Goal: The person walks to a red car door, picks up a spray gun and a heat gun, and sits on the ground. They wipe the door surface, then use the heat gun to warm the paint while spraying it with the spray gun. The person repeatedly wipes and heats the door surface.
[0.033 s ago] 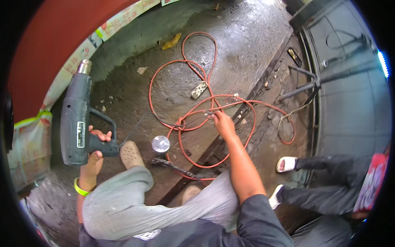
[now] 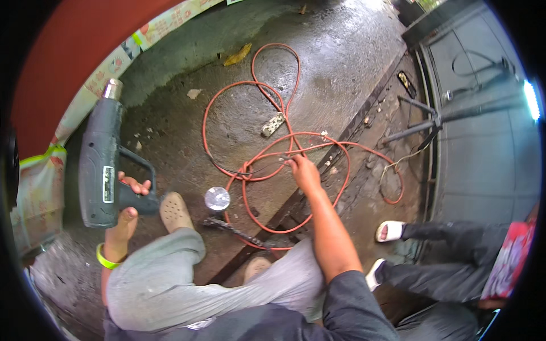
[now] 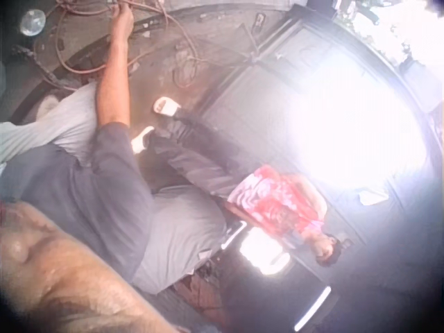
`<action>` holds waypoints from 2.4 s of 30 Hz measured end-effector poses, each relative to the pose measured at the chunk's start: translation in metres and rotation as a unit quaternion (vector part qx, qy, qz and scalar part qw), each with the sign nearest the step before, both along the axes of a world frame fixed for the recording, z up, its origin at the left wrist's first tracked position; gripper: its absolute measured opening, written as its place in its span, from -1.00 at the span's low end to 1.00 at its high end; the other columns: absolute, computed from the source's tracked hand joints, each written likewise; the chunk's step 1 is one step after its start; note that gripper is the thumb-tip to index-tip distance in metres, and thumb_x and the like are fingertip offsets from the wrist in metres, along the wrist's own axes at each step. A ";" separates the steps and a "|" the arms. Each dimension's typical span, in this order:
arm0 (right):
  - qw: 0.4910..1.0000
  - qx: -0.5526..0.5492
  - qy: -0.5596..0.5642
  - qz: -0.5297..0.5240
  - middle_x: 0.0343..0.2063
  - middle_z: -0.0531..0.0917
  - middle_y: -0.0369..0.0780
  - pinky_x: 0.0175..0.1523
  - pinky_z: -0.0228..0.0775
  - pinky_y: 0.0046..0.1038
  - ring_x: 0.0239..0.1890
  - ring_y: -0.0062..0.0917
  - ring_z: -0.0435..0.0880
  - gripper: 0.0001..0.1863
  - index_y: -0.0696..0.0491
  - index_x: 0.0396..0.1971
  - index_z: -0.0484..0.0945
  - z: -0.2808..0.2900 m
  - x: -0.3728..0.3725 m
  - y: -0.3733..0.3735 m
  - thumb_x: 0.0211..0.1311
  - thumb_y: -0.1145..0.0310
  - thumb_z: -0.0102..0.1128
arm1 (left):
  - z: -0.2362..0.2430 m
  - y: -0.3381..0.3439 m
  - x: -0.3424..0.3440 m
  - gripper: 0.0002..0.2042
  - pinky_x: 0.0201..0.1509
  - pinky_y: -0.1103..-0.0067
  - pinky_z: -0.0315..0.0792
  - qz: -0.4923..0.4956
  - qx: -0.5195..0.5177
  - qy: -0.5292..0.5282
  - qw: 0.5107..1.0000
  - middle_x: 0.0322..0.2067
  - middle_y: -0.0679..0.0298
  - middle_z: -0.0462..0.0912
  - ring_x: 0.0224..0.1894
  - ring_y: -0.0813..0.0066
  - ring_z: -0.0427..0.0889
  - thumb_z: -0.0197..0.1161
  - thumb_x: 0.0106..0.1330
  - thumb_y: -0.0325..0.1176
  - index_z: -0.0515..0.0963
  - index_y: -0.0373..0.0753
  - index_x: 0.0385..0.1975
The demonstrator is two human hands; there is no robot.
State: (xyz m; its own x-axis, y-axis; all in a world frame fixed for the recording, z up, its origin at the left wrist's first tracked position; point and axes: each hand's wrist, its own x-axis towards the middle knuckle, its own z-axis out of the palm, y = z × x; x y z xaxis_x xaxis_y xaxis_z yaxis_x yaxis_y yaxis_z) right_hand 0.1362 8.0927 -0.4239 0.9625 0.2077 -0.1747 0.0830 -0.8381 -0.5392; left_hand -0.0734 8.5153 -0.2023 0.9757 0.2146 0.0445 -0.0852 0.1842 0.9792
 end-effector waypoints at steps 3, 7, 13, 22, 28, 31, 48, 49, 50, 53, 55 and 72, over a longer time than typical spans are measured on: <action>0.999 0.046 0.003 -0.004 -0.19 0.73 0.03 0.01 0.51 -0.09 -0.07 -0.01 0.70 -0.70 0.00 -0.06 0.68 -0.016 0.012 0.016 0.37 0.16 0.21 | -0.002 0.004 -0.009 -0.17 0.47 0.15 0.26 0.040 0.043 0.013 0.998 -0.10 0.30 0.44 -0.07 0.42 0.53 0.58 0.14 -0.11 0.25 -0.15 0.38; 0.999 -0.018 0.012 -0.043 -0.20 0.73 0.06 0.02 0.50 -0.06 -0.06 0.01 0.69 -0.68 -0.01 -0.05 0.68 -0.025 0.064 0.040 0.36 0.13 0.20 | 0.002 0.018 -0.017 -0.18 0.27 0.26 0.39 0.025 0.084 0.045 0.995 -0.13 0.31 0.42 -0.13 0.45 0.52 0.55 0.18 -0.06 0.23 -0.16 0.37; 0.997 -0.081 0.008 -0.001 -0.18 0.73 0.05 0.06 0.50 -0.05 -0.05 0.01 0.70 -0.71 0.00 -0.13 0.73 -0.061 0.136 0.051 0.32 0.15 0.22 | 0.025 0.016 -0.026 -0.44 0.09 0.46 0.40 0.088 0.040 0.111 0.989 -0.19 0.31 0.43 -0.16 0.50 0.54 0.53 0.00 -0.20 0.42 -0.25 -0.04; 0.981 -0.188 0.032 0.049 -0.19 0.75 0.01 0.07 0.52 -0.05 -0.05 -0.02 0.71 -0.70 -0.02 -0.13 0.73 -0.045 0.154 0.084 0.33 0.13 0.19 | 0.012 0.030 -0.047 -0.43 0.16 0.41 0.42 0.109 -0.032 0.168 0.979 -0.14 0.31 0.42 -0.08 0.46 0.53 0.42 -0.03 -0.40 0.38 -0.22 0.04; 0.967 -0.247 0.033 0.056 -0.13 0.74 0.01 0.10 0.52 -0.07 0.00 -0.02 0.70 -0.67 -0.02 -0.13 0.73 -0.036 0.156 0.101 0.31 0.10 0.15 | -0.003 0.042 -0.053 -0.40 0.30 0.26 0.44 0.047 -0.037 0.149 0.987 -0.04 0.30 0.37 -0.02 0.44 0.53 0.50 0.17 -0.36 0.34 -0.24 0.18; 0.954 -0.288 0.024 0.084 -0.16 0.75 0.03 0.05 0.57 -0.07 -0.05 -0.02 0.73 -0.70 0.07 -0.17 0.73 -0.036 0.161 0.124 0.30 0.21 0.14 | 0.000 0.041 -0.053 -0.35 0.36 0.20 0.43 0.045 -0.018 0.148 0.988 -0.01 0.30 0.36 0.00 0.43 0.54 0.54 0.19 -0.27 0.31 -0.25 0.20; 0.935 -0.336 -0.010 0.116 -0.11 0.73 0.04 0.07 0.59 -0.11 -0.01 -0.11 0.74 -0.68 0.14 -0.07 0.68 -0.035 0.173 0.168 0.31 0.30 0.14 | -0.008 0.048 -0.038 -0.31 0.45 0.15 0.35 0.049 -0.026 0.118 0.991 0.02 0.27 0.40 0.05 0.38 0.56 0.56 0.19 -0.19 0.31 -0.30 0.22; 0.928 -0.350 -0.069 0.110 -0.10 0.73 0.01 0.06 0.59 -0.12 -0.02 -0.12 0.73 -0.67 0.14 -0.03 0.66 -0.031 0.164 0.161 0.32 0.29 0.14 | -0.008 0.049 -0.035 -0.32 0.46 0.15 0.34 0.047 -0.014 0.114 0.992 0.02 0.29 0.40 0.04 0.39 0.56 0.55 0.18 -0.15 0.33 -0.29 0.19; 0.918 -0.361 -0.126 0.111 -0.10 0.72 -0.01 0.05 0.59 -0.13 -0.02 -0.14 0.73 -0.65 0.15 0.01 0.64 -0.020 0.148 0.165 0.33 0.27 0.14 | -0.009 0.050 -0.035 -0.33 0.45 0.15 0.34 0.054 -0.018 0.108 0.993 0.02 0.29 0.40 0.05 0.39 0.56 0.55 0.18 -0.17 0.33 -0.28 0.19; 0.937 -0.278 -0.130 0.166 -0.13 0.70 0.00 -0.02 0.60 -0.12 -0.06 -0.14 0.73 -0.66 0.14 -0.06 0.62 0.024 0.097 0.169 0.30 0.23 0.18 | -0.012 0.049 -0.038 -0.04 0.45 0.16 0.34 0.057 -0.054 0.101 0.992 0.05 0.27 0.37 0.05 0.37 0.55 0.53 0.10 -0.33 0.06 -0.19 0.50; 0.953 -0.231 0.019 0.198 -0.16 0.72 0.00 -0.04 0.60 -0.11 -0.08 -0.11 0.73 -0.70 0.11 -0.11 0.64 0.033 0.050 0.159 0.29 0.24 0.17 | -0.011 0.047 -0.033 -0.07 0.43 0.16 0.36 0.057 -0.071 0.103 0.990 0.05 0.26 0.37 0.06 0.35 0.55 0.46 0.04 -0.37 0.12 -0.21 0.47; 0.889 0.030 0.366 0.275 0.04 0.59 0.10 0.19 0.44 -0.12 0.10 0.04 0.59 -0.30 0.07 0.25 0.40 -0.055 -0.190 0.133 0.16 0.11 0.43 | -0.031 0.043 -0.016 -0.50 -0.38 0.56 0.53 0.125 0.106 0.119 0.979 -0.17 0.21 0.53 -0.39 0.53 0.57 0.25 0.43 -0.18 0.43 -0.42 0.21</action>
